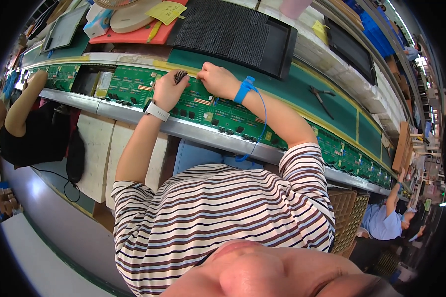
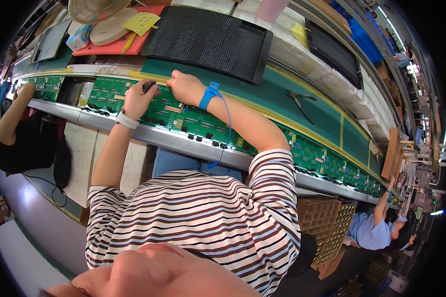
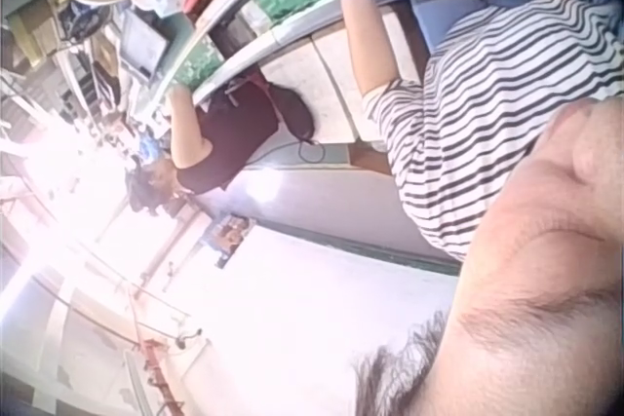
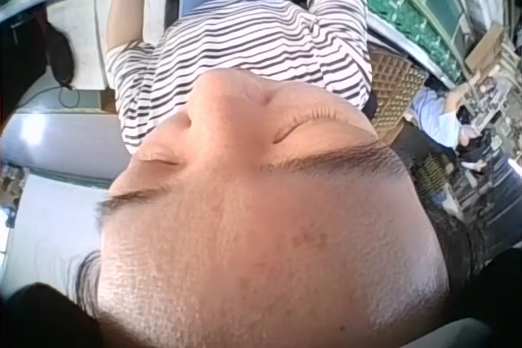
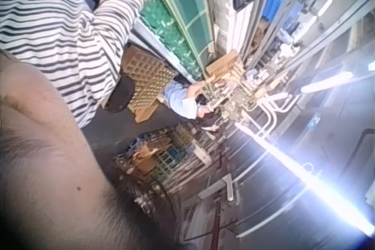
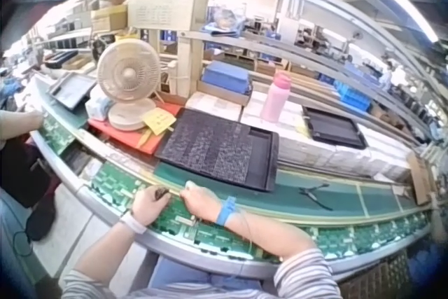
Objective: Manually assemble components onto a printed circuit board on a production line.
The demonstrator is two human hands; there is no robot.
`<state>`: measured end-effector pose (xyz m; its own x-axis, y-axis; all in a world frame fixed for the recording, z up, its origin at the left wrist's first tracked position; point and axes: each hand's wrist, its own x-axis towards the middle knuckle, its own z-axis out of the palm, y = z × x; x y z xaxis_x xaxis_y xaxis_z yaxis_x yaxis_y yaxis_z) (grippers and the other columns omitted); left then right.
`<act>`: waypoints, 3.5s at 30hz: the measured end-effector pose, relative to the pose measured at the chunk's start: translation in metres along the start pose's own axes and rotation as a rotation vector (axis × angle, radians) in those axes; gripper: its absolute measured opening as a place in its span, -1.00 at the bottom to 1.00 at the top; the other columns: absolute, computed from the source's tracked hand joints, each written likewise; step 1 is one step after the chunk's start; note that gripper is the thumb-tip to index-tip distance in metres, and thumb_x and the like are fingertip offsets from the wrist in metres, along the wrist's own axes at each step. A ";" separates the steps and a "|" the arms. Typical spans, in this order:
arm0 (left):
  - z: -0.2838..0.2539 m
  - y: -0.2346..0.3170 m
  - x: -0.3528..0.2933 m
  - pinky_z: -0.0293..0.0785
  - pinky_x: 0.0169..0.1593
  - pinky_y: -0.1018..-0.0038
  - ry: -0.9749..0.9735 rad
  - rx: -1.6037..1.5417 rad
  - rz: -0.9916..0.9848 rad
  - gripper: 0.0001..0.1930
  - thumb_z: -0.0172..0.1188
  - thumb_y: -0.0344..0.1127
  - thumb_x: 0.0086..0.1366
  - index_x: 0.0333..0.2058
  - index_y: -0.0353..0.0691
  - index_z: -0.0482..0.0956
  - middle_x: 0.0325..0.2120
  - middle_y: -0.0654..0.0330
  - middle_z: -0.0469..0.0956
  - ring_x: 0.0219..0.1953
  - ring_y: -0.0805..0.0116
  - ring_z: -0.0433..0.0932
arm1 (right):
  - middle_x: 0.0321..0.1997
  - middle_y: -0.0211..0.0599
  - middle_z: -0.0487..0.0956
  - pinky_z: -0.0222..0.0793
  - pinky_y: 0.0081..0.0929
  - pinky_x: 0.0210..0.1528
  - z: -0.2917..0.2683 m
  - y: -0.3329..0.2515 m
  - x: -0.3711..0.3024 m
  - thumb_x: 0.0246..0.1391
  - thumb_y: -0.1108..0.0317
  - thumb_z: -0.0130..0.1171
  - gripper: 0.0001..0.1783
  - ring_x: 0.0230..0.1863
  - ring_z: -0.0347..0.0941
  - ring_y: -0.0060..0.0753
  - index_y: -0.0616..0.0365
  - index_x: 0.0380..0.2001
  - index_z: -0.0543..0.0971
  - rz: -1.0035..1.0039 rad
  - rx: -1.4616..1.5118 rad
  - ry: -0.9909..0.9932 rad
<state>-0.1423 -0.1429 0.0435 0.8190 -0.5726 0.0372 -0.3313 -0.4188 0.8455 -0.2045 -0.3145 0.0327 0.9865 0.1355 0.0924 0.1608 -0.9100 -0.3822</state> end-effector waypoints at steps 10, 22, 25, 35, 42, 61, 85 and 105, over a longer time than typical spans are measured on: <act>0.005 0.003 0.002 0.44 -0.31 0.65 -0.129 -0.734 -0.278 -0.77 0.08 -0.30 0.20 -0.25 -0.34 0.47 -0.40 0.24 0.53 -0.39 0.53 0.51 | -0.41 -0.28 0.49 0.38 -0.56 -0.33 -0.001 -0.017 0.005 -0.14 0.41 0.19 -0.78 -0.41 0.45 -0.48 0.24 -0.35 0.48 0.101 0.753 0.196; -0.007 -0.012 0.015 0.43 -0.37 0.62 -0.130 -0.425 -0.222 -0.75 0.04 -0.28 0.22 -0.24 -0.37 0.44 -0.37 0.15 0.55 -0.37 0.41 0.57 | -0.44 -0.36 0.51 0.34 -0.62 -0.34 -0.001 0.023 0.030 -0.04 0.44 0.04 -0.83 -0.42 0.39 -0.56 0.23 -0.33 0.51 0.245 0.680 -0.018; -0.010 -0.011 0.014 0.42 -0.40 0.62 -0.112 -0.440 -0.221 -0.76 0.04 -0.28 0.21 -0.30 -0.38 0.46 -0.41 0.17 0.56 -0.40 0.41 0.58 | -0.41 -0.28 0.52 0.37 -0.43 -0.32 0.001 0.023 0.030 -0.05 0.38 -0.03 -0.80 -0.40 0.45 -0.34 0.13 -0.37 0.55 0.093 0.334 -0.049; -0.018 -0.006 0.011 0.44 -0.40 0.64 -0.120 -0.514 -0.236 -0.74 0.00 -0.36 0.19 -0.22 -0.44 0.43 -0.38 0.10 0.55 -0.38 0.38 0.58 | -0.36 -0.25 0.43 0.39 -0.31 -0.30 0.005 0.002 0.022 -0.08 0.34 -0.02 -0.83 -0.27 0.42 -0.22 0.02 -0.42 0.56 -0.025 -0.023 0.024; -0.026 -0.004 0.010 0.43 -0.30 0.64 -0.138 -0.502 -0.253 -0.69 -0.04 -0.31 0.24 -0.11 -0.40 0.36 -0.31 0.10 0.55 -0.33 0.41 0.56 | -0.38 -0.25 0.42 0.39 -0.31 -0.31 0.004 0.001 0.022 -0.10 0.36 -0.01 -0.84 -0.28 0.42 -0.21 0.03 -0.43 0.56 -0.058 -0.034 0.068; -0.023 -0.010 0.013 0.41 -0.31 0.64 -0.127 -0.688 -0.309 -0.71 0.01 -0.29 0.23 -0.13 -0.32 0.41 -0.31 0.20 0.54 -0.32 0.46 0.55 | -0.42 -0.22 0.46 0.38 -0.37 -0.34 -0.004 -0.023 0.024 -0.12 0.27 0.14 -0.78 -0.38 0.44 -0.23 0.17 -0.40 0.51 -0.064 0.291 0.189; -0.025 -0.018 0.026 0.39 -0.36 0.67 -0.139 -0.504 -0.287 -0.69 0.07 -0.29 0.19 -0.13 -0.32 0.43 -0.34 0.21 0.53 -0.35 0.45 0.56 | -0.44 -0.16 0.54 0.37 -0.47 -0.34 0.022 0.006 0.052 -0.01 0.37 -0.02 -0.82 -0.41 0.48 -0.38 0.23 -0.39 0.52 0.383 0.973 0.081; -0.031 -0.025 0.024 0.36 -0.38 0.72 -0.152 -0.406 -0.220 -0.64 0.06 -0.29 0.20 -0.05 -0.34 0.38 -0.30 0.20 0.54 -0.34 0.48 0.56 | -0.35 -0.18 0.39 0.38 -0.27 -0.33 0.016 -0.011 0.040 -0.15 0.44 0.02 -0.86 -0.35 0.43 -0.12 0.07 -0.44 0.51 -0.017 -0.025 0.062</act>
<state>-0.0999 -0.1242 0.0397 0.7613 -0.6105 -0.2182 0.0763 -0.2497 0.9653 -0.1668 -0.2925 0.0255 0.9797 0.1270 0.1552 0.1755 -0.9173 -0.3575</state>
